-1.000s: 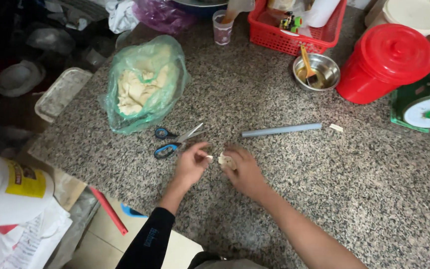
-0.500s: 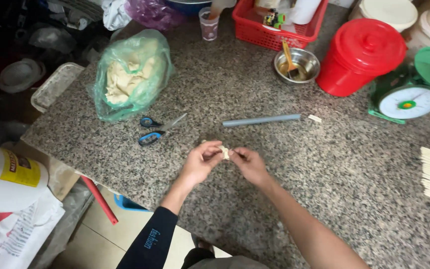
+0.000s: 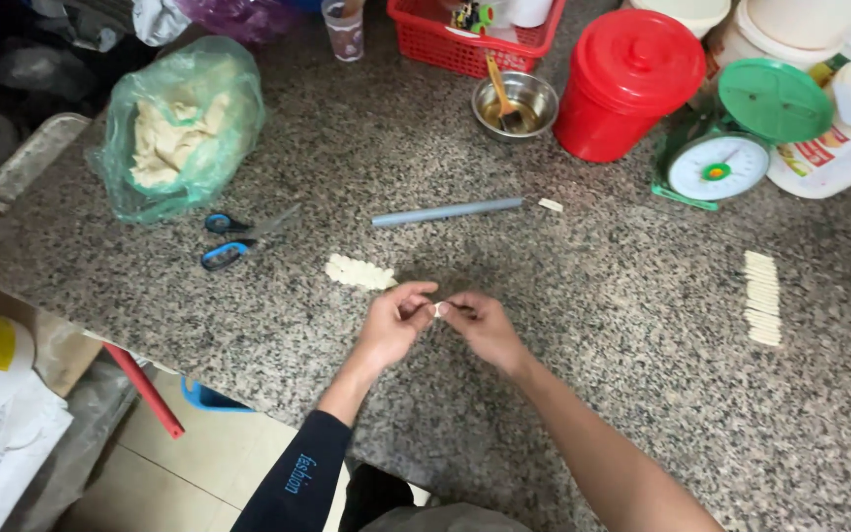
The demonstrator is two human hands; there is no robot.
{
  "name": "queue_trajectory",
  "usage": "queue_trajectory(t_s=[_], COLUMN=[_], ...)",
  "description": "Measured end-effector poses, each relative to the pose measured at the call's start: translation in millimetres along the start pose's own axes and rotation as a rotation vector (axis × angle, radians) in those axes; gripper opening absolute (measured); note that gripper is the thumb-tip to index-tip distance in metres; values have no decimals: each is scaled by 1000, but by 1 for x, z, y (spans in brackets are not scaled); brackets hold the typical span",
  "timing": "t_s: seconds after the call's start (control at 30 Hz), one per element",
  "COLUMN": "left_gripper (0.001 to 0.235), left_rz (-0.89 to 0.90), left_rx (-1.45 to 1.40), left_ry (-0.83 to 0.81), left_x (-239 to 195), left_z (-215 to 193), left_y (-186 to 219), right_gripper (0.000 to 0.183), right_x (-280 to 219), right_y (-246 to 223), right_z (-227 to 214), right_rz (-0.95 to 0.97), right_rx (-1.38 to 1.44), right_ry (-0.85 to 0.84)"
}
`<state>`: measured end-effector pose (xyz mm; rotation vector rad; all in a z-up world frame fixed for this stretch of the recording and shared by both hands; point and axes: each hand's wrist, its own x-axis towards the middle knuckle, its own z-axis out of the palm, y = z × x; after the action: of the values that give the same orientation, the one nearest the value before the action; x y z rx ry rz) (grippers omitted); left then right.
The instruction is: The recorder is making small leaf-like shapes and rolling them around a stick from a larger piece of dough in a bakery setting.
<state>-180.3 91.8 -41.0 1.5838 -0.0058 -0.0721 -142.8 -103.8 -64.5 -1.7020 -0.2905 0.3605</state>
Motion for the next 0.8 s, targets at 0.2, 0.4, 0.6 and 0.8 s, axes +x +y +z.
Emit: queue_trajectory(t_s=[0.2,0.4,0.6,0.8], left_gripper=[33,34,37,32], left_rz=[-17,-78,-147,-199], left_rx=[51,51,272,412], left_ry=[52,58,71,77], left_x=[-16,-12,-8,8], left_z=[34,40,52,64], left_y=[25,6,2,-7], right_gripper=[25,32,43,33], right_x=[-18,-20,-46,-50], right_y=[0,38,-61,-29], right_z=[-13,-27,-40,-41], right_rz=[10,77,168,-274], right_rx=[-77,-33,-357,-776], right_ry=[11,66,202,188])
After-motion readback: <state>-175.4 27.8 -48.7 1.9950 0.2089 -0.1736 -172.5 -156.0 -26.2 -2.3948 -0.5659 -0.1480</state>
